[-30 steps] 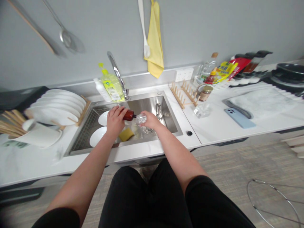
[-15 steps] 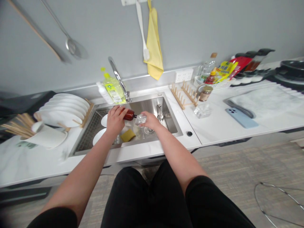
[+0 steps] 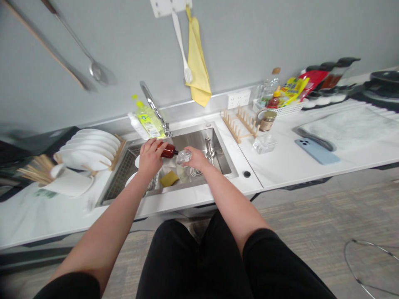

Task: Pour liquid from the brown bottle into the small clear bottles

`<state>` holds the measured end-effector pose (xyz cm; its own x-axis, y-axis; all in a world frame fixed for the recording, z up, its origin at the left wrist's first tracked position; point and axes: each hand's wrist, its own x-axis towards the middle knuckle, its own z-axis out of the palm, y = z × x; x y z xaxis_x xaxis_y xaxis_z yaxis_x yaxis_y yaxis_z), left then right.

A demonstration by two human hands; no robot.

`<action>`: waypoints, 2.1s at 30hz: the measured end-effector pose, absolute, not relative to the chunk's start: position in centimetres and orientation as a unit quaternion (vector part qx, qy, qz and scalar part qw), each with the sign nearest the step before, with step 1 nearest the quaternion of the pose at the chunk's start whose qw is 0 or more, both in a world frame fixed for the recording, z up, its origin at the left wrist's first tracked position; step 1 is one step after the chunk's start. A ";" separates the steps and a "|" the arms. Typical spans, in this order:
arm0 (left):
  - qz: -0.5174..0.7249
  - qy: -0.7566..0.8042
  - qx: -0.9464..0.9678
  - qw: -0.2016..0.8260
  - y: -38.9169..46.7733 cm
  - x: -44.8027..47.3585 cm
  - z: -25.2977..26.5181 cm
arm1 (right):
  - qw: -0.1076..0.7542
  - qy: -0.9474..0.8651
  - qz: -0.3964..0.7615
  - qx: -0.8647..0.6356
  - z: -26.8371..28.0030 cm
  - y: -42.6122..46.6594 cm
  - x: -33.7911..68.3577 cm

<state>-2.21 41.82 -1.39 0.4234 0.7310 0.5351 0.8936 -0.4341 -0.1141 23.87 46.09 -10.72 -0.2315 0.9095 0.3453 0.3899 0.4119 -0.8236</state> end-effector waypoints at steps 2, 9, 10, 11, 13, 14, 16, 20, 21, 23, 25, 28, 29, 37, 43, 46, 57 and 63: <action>-0.210 -0.491 -0.821 0.200 41.9 -2.2 -1.3 | 0.430 -0.724 0.305 -0.445 -10.7 46.1 23.9; -0.211 -0.479 -0.825 0.213 42.0 -1.9 -0.7 | 0.439 -0.716 0.313 -0.444 -10.6 46.0 24.0; -0.210 -0.479 -0.826 0.212 42.0 -1.9 -0.6 | 0.440 -0.714 0.314 -0.445 -10.6 46.0 24.0; -0.209 -0.480 -0.826 0.210 42.0 -1.8 -0.5 | 0.443 -0.712 0.315 -0.445 -10.6 46.0 24.0; -0.208 -0.480 -0.827 0.206 41.9 -1.7 -0.2 | 0.447 -0.708 0.317 -0.445 -10.6 46.0 23.9; -0.207 -0.479 -0.828 0.206 41.8 -1.7 -0.1 | 0.449 -0.708 0.319 -0.443 -10.6 46.0 23.9; -0.203 -0.477 -0.829 0.209 41.8 -1.6 0.1 | 0.451 -0.708 0.320 -0.440 -10.6 46.0 23.9; -0.199 -0.479 -0.830 0.206 41.8 -1.4 0.5 | 0.453 -0.709 0.313 -0.439 -10.7 46.2 23.9; -0.199 -0.479 -0.830 0.205 41.8 -1.4 0.6 | 0.454 -0.709 0.313 -0.440 -10.8 46.2 23.9; -0.198 -0.475 -0.832 0.205 41.8 -1.3 0.7 | 0.454 -0.706 0.315 -0.443 -10.8 46.2 23.9; -0.197 -0.471 -0.834 0.209 41.8 -1.3 0.9 | 0.456 -0.703 0.318 -0.443 -10.8 46.2 23.9; -0.194 -0.470 -0.835 0.210 41.8 -1.2 1.2 | 0.461 -0.705 0.320 -0.434 -10.7 46.1 23.9; -0.192 -0.471 -0.835 0.210 41.7 -1.2 1.3 | 0.461 -0.706 0.321 -0.432 -10.6 46.1 23.9; -0.188 -0.461 -0.841 0.211 41.6 -0.9 2.1 | 0.474 -0.691 0.340 -0.427 -10.4 46.0 23.9; -0.190 -0.456 -0.848 0.191 41.6 -0.6 2.9 | 0.484 -0.687 0.342 -0.421 -10.2 45.9 23.8; -0.184 -0.451 -0.853 0.190 41.5 -0.4 3.3 | 0.488 -0.688 0.344 -0.413 -10.2 46.0 23.8; -0.173 -0.433 -0.861 0.203 41.4 -0.4 3.9 | 0.490 -0.690 0.352 -0.401 -10.3 46.0 23.7; -0.166 -0.426 -0.866 0.202 41.1 -0.3 4.3 | 0.490 -0.690 0.357 -0.394 -10.5 46.1 23.5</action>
<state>-0.32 41.14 4.26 0.5820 0.6706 0.4600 0.8051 -0.5550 -0.2093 23.55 46.09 -10.51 -0.2078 0.8949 0.3950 0.1939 0.4335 -0.8800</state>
